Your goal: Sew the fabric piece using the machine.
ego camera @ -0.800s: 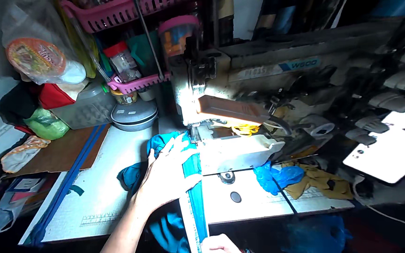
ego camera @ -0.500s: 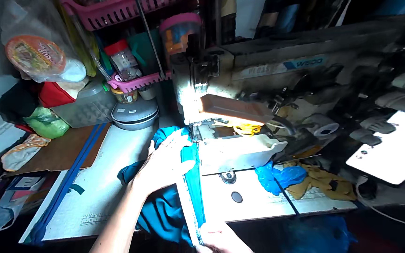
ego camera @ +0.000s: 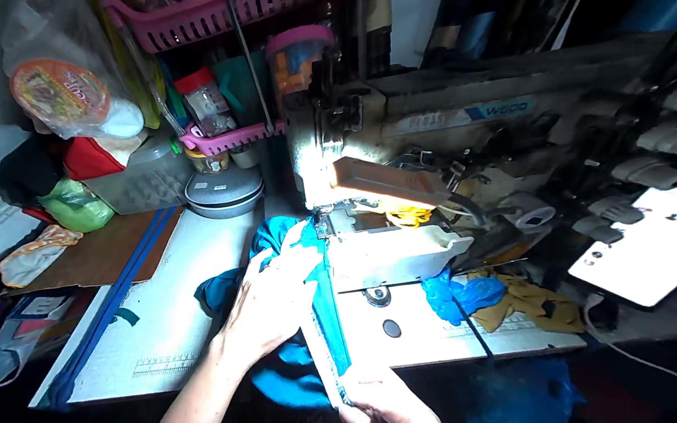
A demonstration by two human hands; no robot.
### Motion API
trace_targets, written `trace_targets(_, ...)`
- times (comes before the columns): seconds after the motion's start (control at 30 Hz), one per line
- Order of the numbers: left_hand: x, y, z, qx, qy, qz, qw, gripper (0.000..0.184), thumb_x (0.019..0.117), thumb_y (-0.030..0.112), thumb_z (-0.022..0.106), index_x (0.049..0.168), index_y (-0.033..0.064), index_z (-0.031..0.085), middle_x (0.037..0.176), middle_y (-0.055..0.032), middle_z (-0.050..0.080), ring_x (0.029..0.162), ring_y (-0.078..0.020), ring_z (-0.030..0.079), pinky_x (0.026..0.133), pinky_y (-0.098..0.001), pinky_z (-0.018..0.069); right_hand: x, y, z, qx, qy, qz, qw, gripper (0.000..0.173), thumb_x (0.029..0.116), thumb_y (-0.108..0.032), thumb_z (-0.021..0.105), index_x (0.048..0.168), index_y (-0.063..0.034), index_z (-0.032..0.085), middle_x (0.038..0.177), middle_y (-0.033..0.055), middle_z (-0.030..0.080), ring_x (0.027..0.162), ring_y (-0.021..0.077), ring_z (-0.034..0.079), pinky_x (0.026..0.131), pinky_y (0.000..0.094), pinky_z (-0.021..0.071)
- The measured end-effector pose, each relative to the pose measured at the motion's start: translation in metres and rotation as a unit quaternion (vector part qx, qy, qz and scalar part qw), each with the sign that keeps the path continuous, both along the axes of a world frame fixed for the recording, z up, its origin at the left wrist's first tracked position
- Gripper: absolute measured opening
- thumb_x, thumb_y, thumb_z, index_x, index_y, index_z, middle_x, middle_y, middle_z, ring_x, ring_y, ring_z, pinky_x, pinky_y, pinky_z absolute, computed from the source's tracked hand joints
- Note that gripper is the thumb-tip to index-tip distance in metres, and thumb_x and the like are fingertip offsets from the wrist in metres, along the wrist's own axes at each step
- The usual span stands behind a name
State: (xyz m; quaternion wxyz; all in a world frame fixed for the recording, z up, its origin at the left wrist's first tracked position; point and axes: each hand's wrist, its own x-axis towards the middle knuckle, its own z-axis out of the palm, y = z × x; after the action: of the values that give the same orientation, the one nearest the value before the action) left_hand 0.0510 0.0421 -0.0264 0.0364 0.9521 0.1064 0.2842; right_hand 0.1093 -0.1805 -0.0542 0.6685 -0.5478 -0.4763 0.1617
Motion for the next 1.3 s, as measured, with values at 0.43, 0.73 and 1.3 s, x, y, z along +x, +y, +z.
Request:
trace_targets(0.43,-0.005,0.029,0.017,-0.013,0.100,-0.087,0.991,0.044,0.1065,0.036,0.036,0.143,0.0348,0.060,0.152,0.0056,0.053,0.147,-0.0157,0.041,0.121,-0.0613,0.0243,-0.001,0.004,-0.009,-0.018,0.020,-0.018,0.999,0.010,0.0924,0.002,0.069,0.100,0.0065,0.072,0.101,0.0102,0.070,0.098,0.0029,0.065,0.089,0.0181,0.0535)
trace_targets(0.73,0.006,0.044,0.025,-0.027,0.130,-0.096,0.986,0.047,0.1034,0.029,0.039,0.145,0.0340,0.058,0.152,0.0032,0.053,0.147,-0.0178,0.041,0.120,-0.0637,0.0224,0.004,0.020,-0.008,-0.018,0.022,-0.044,0.999,0.009,0.0917,0.001,0.068,0.098,0.0057,0.073,0.094,0.0061,0.073,0.090,-0.0019,0.067,0.084,0.0165,0.0562)
trace_targets(1.3,0.004,0.034,0.030,-0.045,0.168,-0.064,0.983,0.044,0.1068,0.041,0.035,0.146,0.0415,0.055,0.158,0.0116,0.045,0.152,-0.0199,0.031,0.118,-0.0660,0.0224,0.002,0.028,-0.006,-0.012,0.047,-0.047,0.998,0.011,0.0906,0.003,0.068,0.100,0.0069,0.073,0.098,0.0051,0.075,0.092,-0.0016,0.068,0.086,0.0177,0.0570)
